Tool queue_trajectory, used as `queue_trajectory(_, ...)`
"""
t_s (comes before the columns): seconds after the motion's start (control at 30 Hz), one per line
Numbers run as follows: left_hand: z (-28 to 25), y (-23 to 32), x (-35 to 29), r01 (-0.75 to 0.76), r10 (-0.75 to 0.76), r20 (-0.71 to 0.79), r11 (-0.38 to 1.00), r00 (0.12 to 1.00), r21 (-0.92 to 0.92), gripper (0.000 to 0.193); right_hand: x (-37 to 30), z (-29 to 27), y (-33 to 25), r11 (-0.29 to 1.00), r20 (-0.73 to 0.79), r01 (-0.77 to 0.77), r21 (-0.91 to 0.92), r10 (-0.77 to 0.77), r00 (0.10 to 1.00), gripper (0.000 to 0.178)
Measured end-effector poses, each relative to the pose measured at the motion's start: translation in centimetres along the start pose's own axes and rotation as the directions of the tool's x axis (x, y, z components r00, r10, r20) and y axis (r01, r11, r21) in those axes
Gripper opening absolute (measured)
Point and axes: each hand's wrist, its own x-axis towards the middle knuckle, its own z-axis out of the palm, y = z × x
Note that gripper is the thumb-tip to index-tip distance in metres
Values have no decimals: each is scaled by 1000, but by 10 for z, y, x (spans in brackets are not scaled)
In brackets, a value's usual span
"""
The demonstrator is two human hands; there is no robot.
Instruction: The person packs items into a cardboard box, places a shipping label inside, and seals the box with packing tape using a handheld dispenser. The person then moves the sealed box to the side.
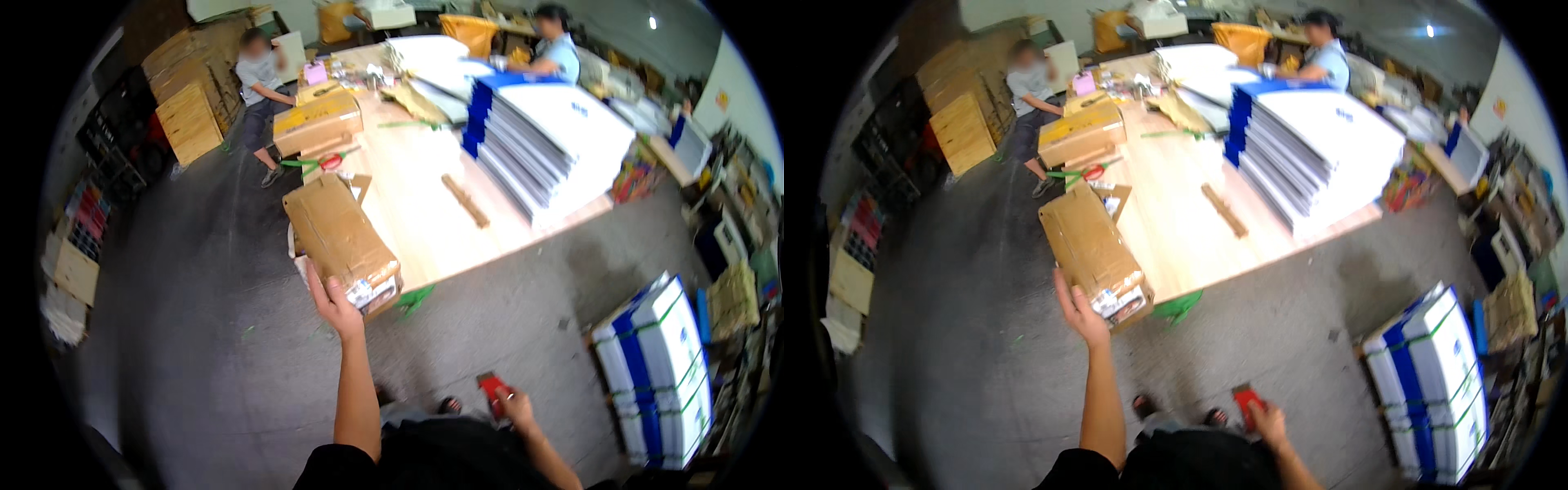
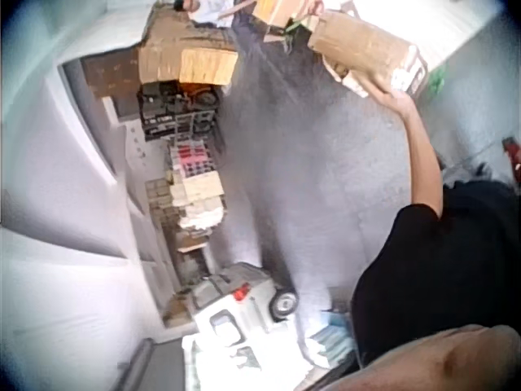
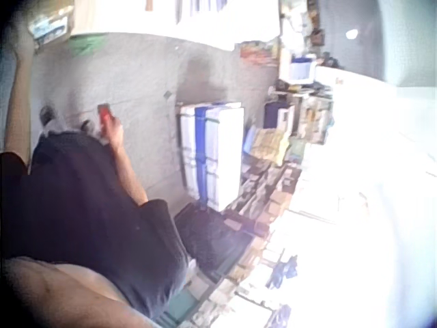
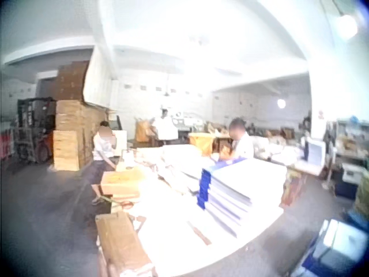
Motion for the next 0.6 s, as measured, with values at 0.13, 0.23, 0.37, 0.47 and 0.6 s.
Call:
queue_trajectory(0.13, 31, -20, -16, -66, 70, -66, 996, 995, 51, 39, 15, -16, 18, 994, 43, 54, -95, -50, 998, 52)
queue_trajectory(0.23, 42, -15, -20, -73, 75, -28, 995, 997, 61, 42, 33, -8, 59, 972, 77, 163, 170, -178, 981, 36)
queue_trajectory(0.37, 21, -18, -13, -119, 120, -1, 988, 993, 101, 38, 50, 6, 52, 966, 93, 248, 73, -254, 963, 39)
queue_trajectory(0.47, 14, -18, -12, -156, 152, 45, 979, 987, 128, 39, 53, 21, 46, 968, 84, 244, 62, -248, 965, 42)
queue_trajectory(0.6, 10, -13, -7, -203, 191, 95, 968, 977, 149, 40, 38, 39, 20, 959, 93, 267, 94, -275, 957, 44)
